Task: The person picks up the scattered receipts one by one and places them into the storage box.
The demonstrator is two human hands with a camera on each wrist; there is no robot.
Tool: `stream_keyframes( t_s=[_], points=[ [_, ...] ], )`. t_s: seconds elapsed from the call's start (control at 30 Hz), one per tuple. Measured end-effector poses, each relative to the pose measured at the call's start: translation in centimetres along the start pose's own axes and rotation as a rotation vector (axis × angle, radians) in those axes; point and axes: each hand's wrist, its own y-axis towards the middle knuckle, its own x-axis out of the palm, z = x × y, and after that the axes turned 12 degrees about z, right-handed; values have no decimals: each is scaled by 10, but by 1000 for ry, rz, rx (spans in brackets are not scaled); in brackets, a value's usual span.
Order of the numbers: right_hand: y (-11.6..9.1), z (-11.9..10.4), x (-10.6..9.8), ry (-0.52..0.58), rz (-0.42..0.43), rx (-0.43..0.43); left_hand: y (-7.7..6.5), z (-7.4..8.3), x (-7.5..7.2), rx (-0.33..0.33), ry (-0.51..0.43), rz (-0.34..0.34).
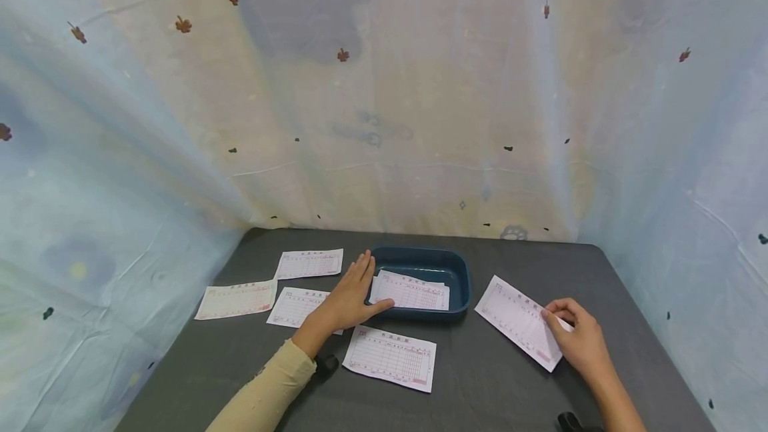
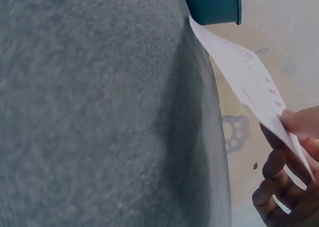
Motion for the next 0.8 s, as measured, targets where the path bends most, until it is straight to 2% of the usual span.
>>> stream_keyframes(
  t_s=[0.27,0.53,0.8],
  points=[
    [4,-7,3,50,95,-9,-2,1,-1,-14,3,-15],
    [8,-14,8,75,250,23,-2,1,-1,-11,4,-11],
    [13,-29,9,112,302,51,-1,2,-2,-9,-4,-7]
  ],
)
